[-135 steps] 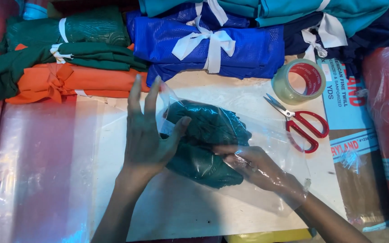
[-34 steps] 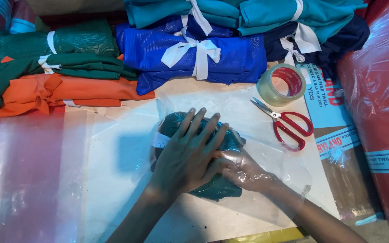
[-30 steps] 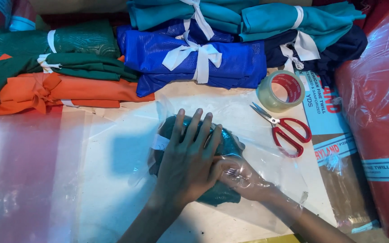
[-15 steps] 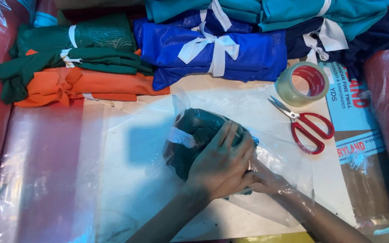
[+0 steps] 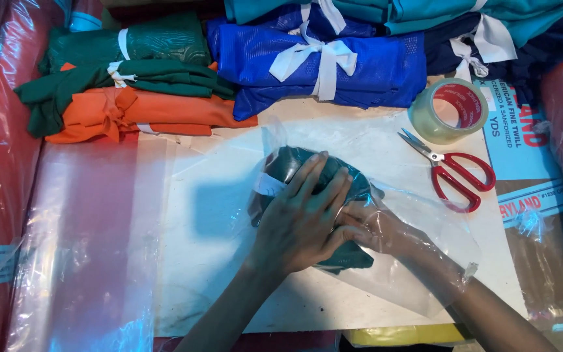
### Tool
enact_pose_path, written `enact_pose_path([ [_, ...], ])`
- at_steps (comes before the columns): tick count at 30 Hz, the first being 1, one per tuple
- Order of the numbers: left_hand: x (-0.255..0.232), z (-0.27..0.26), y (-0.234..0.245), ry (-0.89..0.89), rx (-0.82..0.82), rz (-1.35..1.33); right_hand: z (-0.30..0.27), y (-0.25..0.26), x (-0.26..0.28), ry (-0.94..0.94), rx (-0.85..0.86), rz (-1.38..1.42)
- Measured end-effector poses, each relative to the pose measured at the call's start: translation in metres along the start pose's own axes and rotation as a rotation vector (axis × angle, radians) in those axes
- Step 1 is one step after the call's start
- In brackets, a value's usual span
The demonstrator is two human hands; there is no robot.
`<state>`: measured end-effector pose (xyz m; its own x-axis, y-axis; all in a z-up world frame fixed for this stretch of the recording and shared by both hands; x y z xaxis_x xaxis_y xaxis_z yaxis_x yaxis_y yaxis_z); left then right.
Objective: Folding a green cloth, securing it with a white band, and placing it into a plastic bag.
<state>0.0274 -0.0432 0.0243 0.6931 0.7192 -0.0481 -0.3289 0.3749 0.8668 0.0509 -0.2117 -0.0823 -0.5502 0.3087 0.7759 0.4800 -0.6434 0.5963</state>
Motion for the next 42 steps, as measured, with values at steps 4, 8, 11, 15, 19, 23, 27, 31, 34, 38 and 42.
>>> enact_pose_path([
  [4, 0.001, -0.005, -0.001, -0.018, -0.005, -0.009, -0.006, 0.000, 0.009, -0.002, -0.037, 0.091],
  [8, 0.006, -0.006, 0.005, 0.129, -0.065, 0.026, 0.000, 0.012, 0.055, -0.307, -0.090, 0.290],
  [11, -0.011, -0.011, -0.001, 0.203, -0.104, 0.190, 0.001, 0.005, 0.046, -0.294, -0.085, 0.447],
  [15, -0.021, -0.004, -0.017, 0.226, -0.125, 0.297, -0.015, -0.022, 0.004, -0.292, -0.082, 0.691],
  [19, -0.025, 0.005, -0.022, 0.163, -0.110, 0.309, -0.013, -0.020, 0.003, -0.136, -0.169, 0.398],
  [23, -0.022, -0.010, -0.019, 0.181, -0.451, -0.178, -0.002, 0.002, 0.045, -0.329, -0.264, 0.467],
  [27, -0.007, -0.097, -0.001, 0.546, -0.870, -0.072, 0.016, 0.012, 0.096, -0.471, -0.306, 0.520],
  [31, -0.024, -0.121, 0.011, 1.396, -1.179, -0.982, 0.014, -0.001, 0.110, -0.911, -0.707, 0.924],
  [34, -0.033, -0.107, 0.014, 1.684, -0.993, -1.377, -0.007, -0.033, 0.062, -0.812, -0.813, 1.190],
  [38, -0.024, -0.082, 0.020, 1.619, -0.747, -1.586, 0.014, -0.021, 0.093, -0.484, -0.517, 0.971],
  [42, -0.007, -0.080, -0.001, 1.505, -0.596, -1.481, 0.008, -0.027, 0.091, -0.463, -0.425, 0.687],
])
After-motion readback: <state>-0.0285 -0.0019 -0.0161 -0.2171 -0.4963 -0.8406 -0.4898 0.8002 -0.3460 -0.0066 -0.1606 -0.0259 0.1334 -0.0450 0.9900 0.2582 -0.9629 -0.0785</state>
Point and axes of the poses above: each hand's wrist, its own z-axis towards the middle knuckle, its own y-axis out of the back of the hand, x = y × z, the point moved 5 cm from there along z, towards the middle knuckle, and after that the axes turned 3 degrees about y, right-handed, at the moved point
